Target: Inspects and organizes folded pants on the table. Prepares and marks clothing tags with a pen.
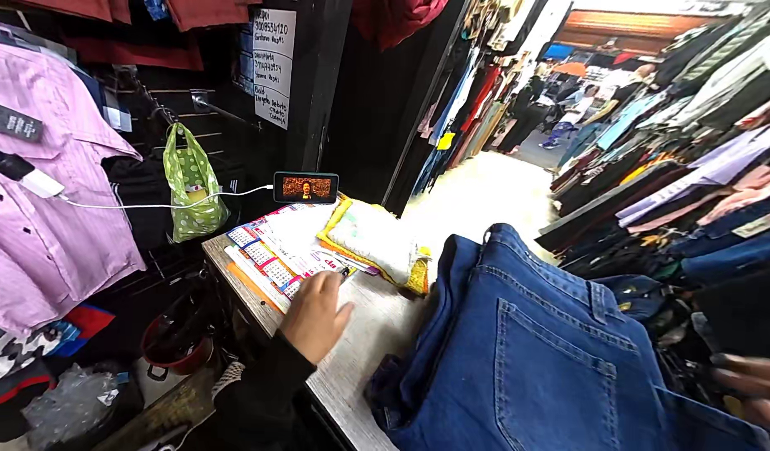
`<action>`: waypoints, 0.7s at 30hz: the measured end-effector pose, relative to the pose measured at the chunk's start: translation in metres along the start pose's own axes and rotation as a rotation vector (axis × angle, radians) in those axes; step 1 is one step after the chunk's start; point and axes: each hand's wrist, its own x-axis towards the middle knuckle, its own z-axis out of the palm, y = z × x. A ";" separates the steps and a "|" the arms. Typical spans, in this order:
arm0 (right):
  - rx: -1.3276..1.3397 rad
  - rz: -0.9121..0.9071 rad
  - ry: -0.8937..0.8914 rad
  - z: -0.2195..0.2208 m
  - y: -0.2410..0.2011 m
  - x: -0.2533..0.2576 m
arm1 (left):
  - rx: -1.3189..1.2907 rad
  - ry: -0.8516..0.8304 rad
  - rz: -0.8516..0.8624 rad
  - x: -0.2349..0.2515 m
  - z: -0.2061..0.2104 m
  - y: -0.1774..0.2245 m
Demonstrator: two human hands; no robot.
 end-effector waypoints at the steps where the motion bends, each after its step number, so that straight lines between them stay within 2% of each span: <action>1: 0.001 -0.094 -0.063 -0.010 0.040 0.016 | 0.084 0.001 -0.066 0.003 0.001 -0.006; 3: 0.008 -0.162 -0.073 -0.010 0.079 0.055 | 0.185 -0.031 -0.176 0.005 0.008 -0.014; 5: -0.086 -0.135 -0.065 0.002 0.087 0.096 | 0.241 -0.095 -0.244 0.003 0.015 -0.016; 8: -0.209 -0.073 -0.098 0.028 0.093 0.144 | 0.252 -0.081 -0.234 0.002 0.018 -0.017; 10: -0.232 -0.077 -0.116 0.041 0.096 0.157 | 0.239 -0.076 -0.224 0.002 0.017 -0.018; 15: -0.194 -0.297 0.099 0.037 0.076 0.115 | 0.016 0.113 -0.119 -0.001 0.021 -0.030; 21: -0.375 -0.469 0.072 0.075 0.058 0.037 | -0.099 0.186 -0.048 -0.005 0.023 -0.038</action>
